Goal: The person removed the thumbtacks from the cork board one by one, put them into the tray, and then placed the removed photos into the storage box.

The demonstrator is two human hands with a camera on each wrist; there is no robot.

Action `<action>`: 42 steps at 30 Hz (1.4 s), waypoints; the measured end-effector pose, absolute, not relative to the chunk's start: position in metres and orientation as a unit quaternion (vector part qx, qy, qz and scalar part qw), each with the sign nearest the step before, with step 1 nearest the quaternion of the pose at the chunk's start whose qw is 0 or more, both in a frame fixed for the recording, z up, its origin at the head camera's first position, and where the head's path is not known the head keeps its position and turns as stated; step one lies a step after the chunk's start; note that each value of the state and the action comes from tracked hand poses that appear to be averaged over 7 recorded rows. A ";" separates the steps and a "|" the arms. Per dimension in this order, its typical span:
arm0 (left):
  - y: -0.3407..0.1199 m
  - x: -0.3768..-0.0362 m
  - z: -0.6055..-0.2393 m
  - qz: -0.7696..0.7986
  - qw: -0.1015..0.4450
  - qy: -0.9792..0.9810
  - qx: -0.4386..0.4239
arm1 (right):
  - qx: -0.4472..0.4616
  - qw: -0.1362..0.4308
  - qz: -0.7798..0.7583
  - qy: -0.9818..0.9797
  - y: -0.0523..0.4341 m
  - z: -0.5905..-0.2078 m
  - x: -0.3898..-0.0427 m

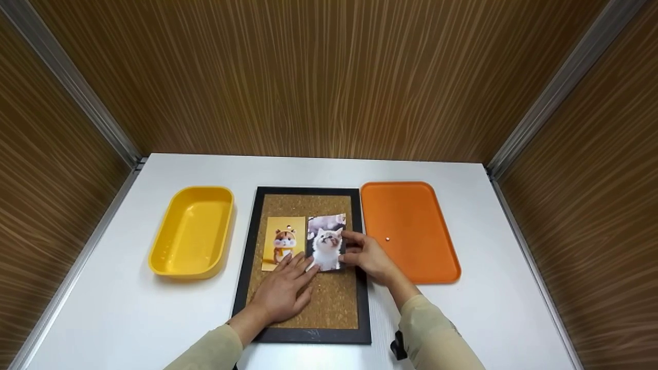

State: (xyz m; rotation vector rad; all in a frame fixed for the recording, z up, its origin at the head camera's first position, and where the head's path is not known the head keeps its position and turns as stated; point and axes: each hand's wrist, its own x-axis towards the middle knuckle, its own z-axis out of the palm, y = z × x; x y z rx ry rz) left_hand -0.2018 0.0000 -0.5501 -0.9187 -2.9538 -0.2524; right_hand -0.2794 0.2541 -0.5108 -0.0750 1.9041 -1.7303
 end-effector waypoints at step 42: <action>-0.002 -0.200 -0.550 -0.087 0.028 -0.952 -0.291 | -0.044 0.258 -0.624 0.736 0.276 -0.490 -0.268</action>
